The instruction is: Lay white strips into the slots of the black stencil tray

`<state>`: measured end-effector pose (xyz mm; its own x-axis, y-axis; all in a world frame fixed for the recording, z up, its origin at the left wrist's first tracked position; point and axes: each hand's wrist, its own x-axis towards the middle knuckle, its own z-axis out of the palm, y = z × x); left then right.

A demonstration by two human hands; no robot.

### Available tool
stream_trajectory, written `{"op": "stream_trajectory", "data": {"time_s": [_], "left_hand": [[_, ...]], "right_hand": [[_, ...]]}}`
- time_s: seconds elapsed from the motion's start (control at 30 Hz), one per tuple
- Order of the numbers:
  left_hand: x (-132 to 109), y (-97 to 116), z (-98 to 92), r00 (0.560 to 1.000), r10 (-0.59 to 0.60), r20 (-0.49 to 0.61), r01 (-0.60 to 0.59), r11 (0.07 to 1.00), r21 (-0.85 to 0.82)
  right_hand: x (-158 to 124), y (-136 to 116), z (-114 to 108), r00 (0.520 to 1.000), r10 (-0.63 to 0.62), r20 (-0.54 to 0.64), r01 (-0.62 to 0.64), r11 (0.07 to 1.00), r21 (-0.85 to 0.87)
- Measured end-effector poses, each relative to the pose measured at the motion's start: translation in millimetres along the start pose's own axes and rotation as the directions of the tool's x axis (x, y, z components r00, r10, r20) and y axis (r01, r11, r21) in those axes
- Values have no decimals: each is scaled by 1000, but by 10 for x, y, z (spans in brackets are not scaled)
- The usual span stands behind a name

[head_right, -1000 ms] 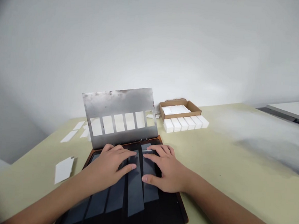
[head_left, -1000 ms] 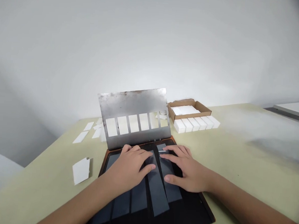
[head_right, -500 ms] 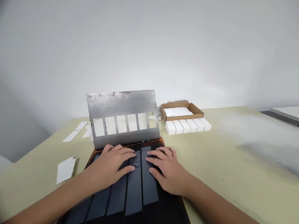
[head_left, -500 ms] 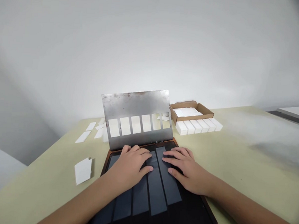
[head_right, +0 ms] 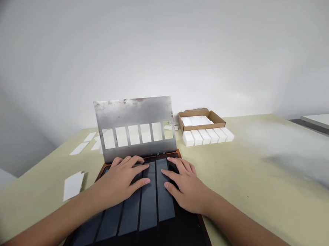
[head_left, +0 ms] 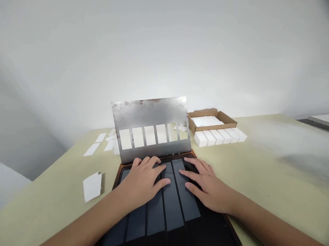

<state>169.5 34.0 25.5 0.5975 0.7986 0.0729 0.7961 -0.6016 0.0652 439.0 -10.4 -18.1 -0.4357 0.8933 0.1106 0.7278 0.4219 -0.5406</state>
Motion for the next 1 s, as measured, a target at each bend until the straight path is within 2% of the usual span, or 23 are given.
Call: {"op": "stream_trajectory", "data": {"time_s": [0.57,0.8,0.9,1.0], "left_hand": [[24,-13,-12,999,-9,40,8,1000,26],[-80,-133,-230,999,-26,19,26,999,27],[-123,-158,-279,995,-6,102,5,1000,7],[-114,-153,-250,982,-12,187,7,1000,28]], "right_hand": [[-1,-20,3,1000,29,-1,-29,1000,6],[8,-27,-2,999,53,11,-53,998,21],[4,-52,-18,999,52,18,-52,998,33],[-3,-73,-27,1000,20,19,-20,1000,22]]}}
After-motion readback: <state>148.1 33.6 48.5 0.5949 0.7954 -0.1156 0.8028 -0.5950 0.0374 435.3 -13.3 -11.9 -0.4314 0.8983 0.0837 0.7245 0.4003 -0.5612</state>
